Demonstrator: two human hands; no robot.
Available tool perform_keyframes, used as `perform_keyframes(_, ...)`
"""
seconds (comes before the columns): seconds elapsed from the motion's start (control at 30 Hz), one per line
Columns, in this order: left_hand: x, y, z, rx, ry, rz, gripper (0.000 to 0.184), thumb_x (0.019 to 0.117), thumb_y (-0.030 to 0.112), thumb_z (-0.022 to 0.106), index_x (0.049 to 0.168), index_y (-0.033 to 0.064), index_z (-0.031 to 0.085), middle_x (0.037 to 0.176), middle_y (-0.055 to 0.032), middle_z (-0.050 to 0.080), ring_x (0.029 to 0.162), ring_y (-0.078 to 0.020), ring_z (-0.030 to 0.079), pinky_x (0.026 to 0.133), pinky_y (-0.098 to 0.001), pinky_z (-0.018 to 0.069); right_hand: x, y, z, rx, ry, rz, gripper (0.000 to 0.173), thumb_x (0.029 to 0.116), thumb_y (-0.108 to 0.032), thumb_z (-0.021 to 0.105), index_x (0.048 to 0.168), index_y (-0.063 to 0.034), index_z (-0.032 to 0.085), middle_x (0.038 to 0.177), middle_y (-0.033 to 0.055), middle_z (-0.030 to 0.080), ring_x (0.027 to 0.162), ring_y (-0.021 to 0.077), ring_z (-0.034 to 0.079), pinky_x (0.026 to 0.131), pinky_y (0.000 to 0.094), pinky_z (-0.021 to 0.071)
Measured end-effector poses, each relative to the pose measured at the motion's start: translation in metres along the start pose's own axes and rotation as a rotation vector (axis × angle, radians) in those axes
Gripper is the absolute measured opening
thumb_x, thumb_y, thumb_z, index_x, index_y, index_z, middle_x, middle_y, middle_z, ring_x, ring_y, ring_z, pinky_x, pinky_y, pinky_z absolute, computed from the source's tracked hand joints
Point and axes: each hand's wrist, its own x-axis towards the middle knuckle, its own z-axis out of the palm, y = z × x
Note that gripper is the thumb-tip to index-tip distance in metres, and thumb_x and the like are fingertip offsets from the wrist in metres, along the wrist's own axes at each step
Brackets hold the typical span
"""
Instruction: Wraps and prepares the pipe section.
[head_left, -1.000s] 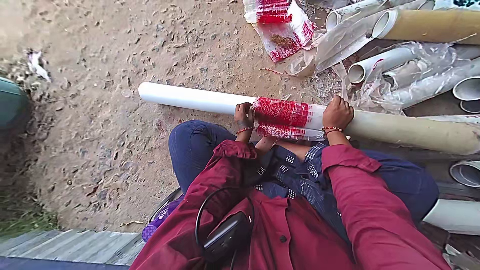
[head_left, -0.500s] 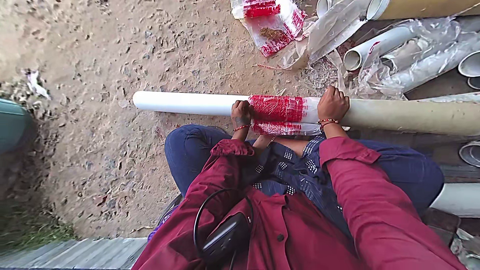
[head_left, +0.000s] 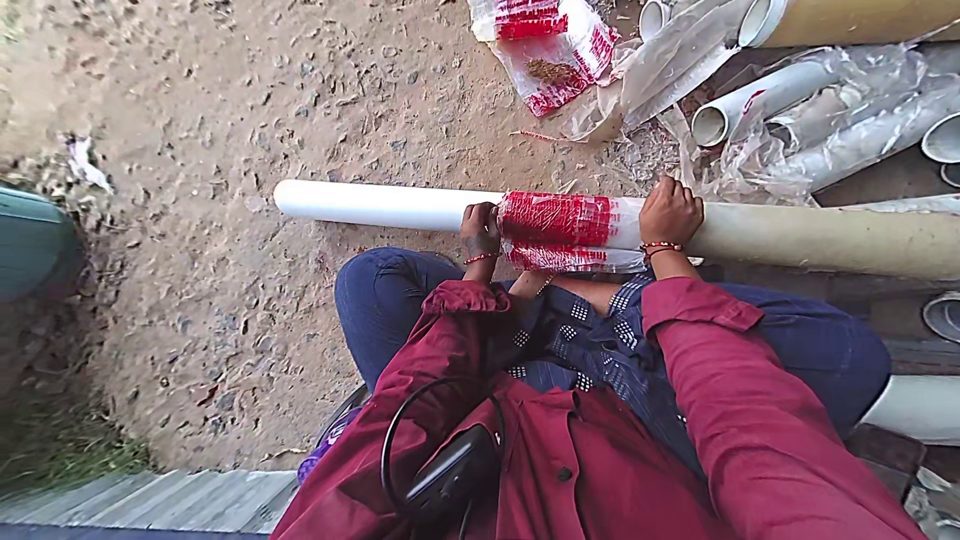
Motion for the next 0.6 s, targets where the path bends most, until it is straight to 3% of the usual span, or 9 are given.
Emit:
perform_keyframes(0.13,-0.0027,0.0114,0.0022,0.018,-0.130,-0.016,0.020,0.0963,0.004,0.063,0.108,-0.0104,0.071,0.105,-0.0285,0.071,0.103,-0.0424,0.069,0.096,-0.0513,0.0530,0.0011,0.0007,0.0025,-0.008,0.007,0.001,0.036,0.1090,-0.013,0.036,0.112,0.0076,0.065,0.105,0.0275,0.072,0.100,0.0437,0.071,0.083,0.0569,0.0489)
perform_keyframes(0.6,0.0001,0.0092,0.0064,0.057,-0.125,-0.024,0.020,0.0981,0.006,0.062,0.107,-0.0097,0.071,0.104,-0.0275,0.071,0.097,-0.0409,0.070,0.091,-0.0507,0.0552,0.0012,0.0003,0.0020,-0.007,0.001,-0.004,0.036,0.1087,-0.012,0.036,0.111,0.0082,0.065,0.103,0.0279,0.072,0.099,0.0442,0.070,0.082,0.0574,0.0481)
